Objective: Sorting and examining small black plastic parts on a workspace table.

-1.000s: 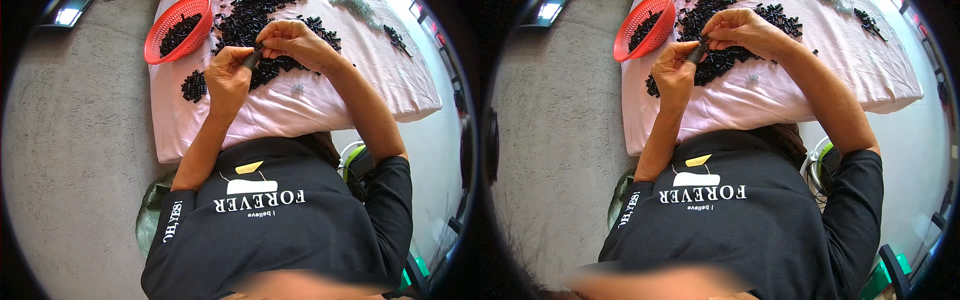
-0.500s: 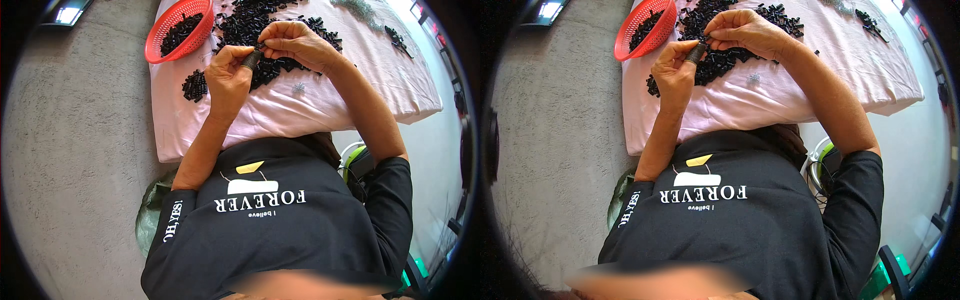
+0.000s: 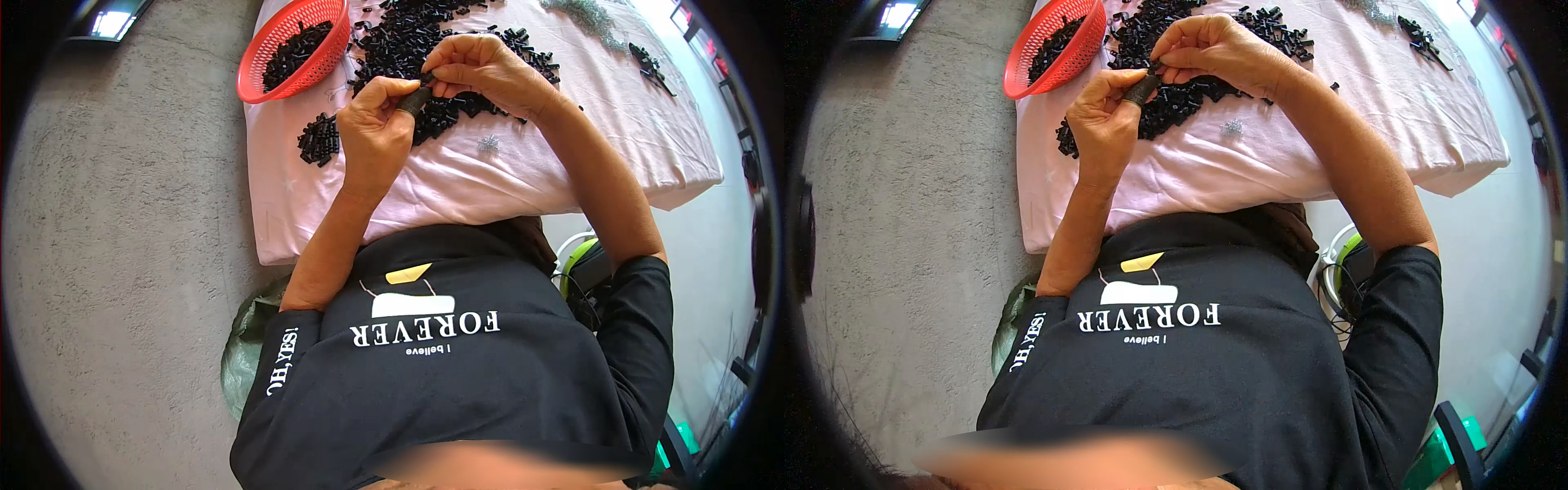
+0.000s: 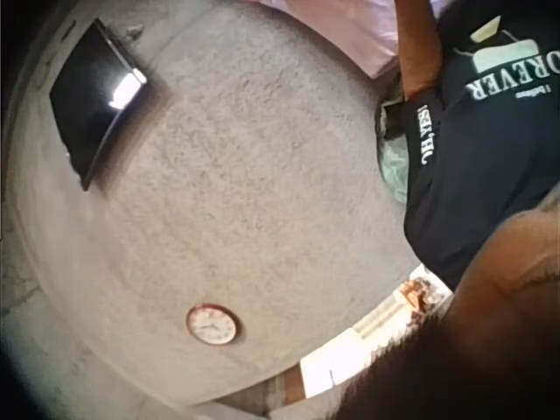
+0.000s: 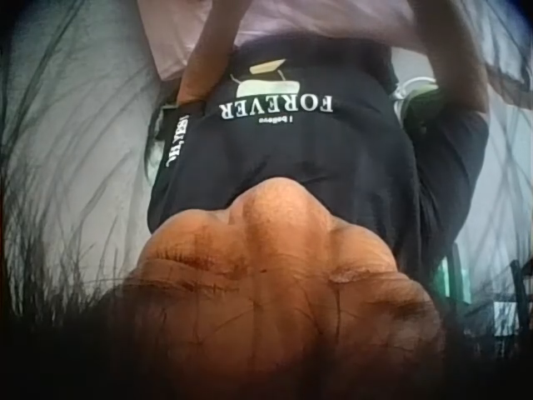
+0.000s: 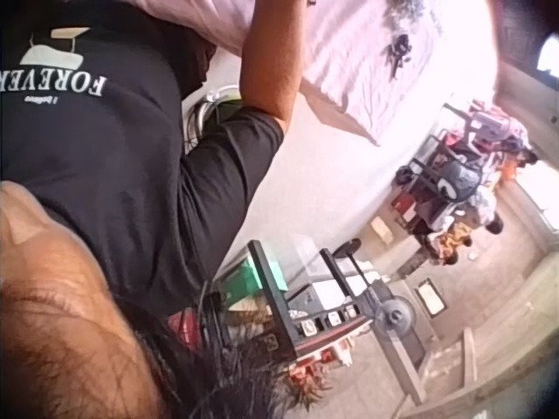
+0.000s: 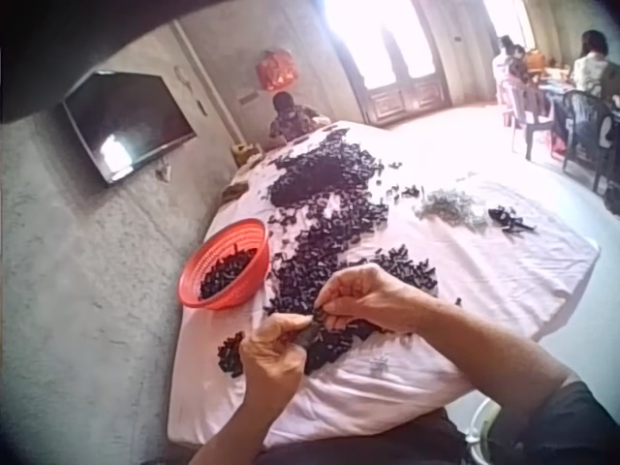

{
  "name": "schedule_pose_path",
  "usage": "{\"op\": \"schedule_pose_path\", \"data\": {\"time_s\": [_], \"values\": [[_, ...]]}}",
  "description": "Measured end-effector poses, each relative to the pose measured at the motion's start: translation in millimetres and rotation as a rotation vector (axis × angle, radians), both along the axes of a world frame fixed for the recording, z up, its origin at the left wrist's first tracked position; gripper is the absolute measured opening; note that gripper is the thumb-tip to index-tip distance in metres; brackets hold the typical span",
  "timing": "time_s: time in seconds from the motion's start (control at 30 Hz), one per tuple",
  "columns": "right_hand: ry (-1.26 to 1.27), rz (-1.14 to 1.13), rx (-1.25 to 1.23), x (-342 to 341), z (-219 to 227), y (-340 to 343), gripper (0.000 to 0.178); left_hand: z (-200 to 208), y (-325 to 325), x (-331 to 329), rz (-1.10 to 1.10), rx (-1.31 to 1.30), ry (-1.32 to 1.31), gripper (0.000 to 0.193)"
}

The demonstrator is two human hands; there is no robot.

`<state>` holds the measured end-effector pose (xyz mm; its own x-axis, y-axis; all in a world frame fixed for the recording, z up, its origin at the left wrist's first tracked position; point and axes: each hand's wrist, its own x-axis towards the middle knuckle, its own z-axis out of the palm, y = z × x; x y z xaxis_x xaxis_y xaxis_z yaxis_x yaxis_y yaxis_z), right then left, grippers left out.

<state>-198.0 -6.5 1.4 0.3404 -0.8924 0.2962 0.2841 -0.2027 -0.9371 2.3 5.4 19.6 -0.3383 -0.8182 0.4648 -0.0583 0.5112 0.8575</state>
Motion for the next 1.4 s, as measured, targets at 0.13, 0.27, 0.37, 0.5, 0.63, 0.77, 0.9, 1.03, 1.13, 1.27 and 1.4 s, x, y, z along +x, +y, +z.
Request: {"op": "schedule_pose_path", "data": {"time_s": [0.13, 0.27, 0.37, 0.5, 0.63, 0.77, 0.9, 1.03, 1.13, 1.27, 1.4], "values": [[0.057, -0.023, -0.060, 2.9, -0.6, -0.3, 0.014, -0.1, 0.5, 0.3, -0.002, 0.012, 0.029, 0.026], [-0.019, 0.003, -0.006, 3.2, -2.2, 0.7, 0.014, 2.9, -0.1, -0.4, -0.047, 0.023, 0.059, 0.028], [-0.039, 0.026, 0.011, 2.9, -5.1, -1.0, 0.014, 3.2, -3.8, 2.3, -0.069, 0.032, 0.014, 0.024], [-0.068, 0.092, 0.017, 1.6, -11.1, -5.7, 0.017, 7.0, -2.7, 2.5, -0.092, 0.052, -0.054, 0.023], [-0.151, 0.144, 0.088, 2.6, -10.2, -3.3, 0.019, 3.7, -4.0, 2.8, -0.084, 0.062, -0.088, 0.028], [-0.149, 0.154, 0.135, 3.6, -10.7, -3.2, 0.019, 5.3, -3.3, 3.4, -0.077, 0.037, -0.128, 0.030], [-0.157, 0.144, 0.170, 5.1, -5.8, 0.1, 0.019, 2.7, -5.9, 4.0, -0.099, 0.058, -0.131, 0.031], [-0.196, 0.172, 0.176, 2.7, -8.9, -1.1, 0.023, 4.9, -5.5, 4.5, -0.160, 0.084, -0.090, 0.039], [-0.204, 0.189, 0.176, 4.0, -6.1, -1.1, 0.021, 4.7, -7.4, 5.6, -0.198, 0.084, -0.116, 0.042], [-0.203, 0.227, 0.154, 1.5, -9.3, -3.7, 0.021, 11.9, -2.9, 3.8, -0.289, 0.229, -0.044, 0.042], [-0.170, 0.220, 0.130, 3.1, -5.4, -0.2, 0.022, 9.8, -1.1, 6.2, -0.316, 0.229, -0.033, 0.039]]}}
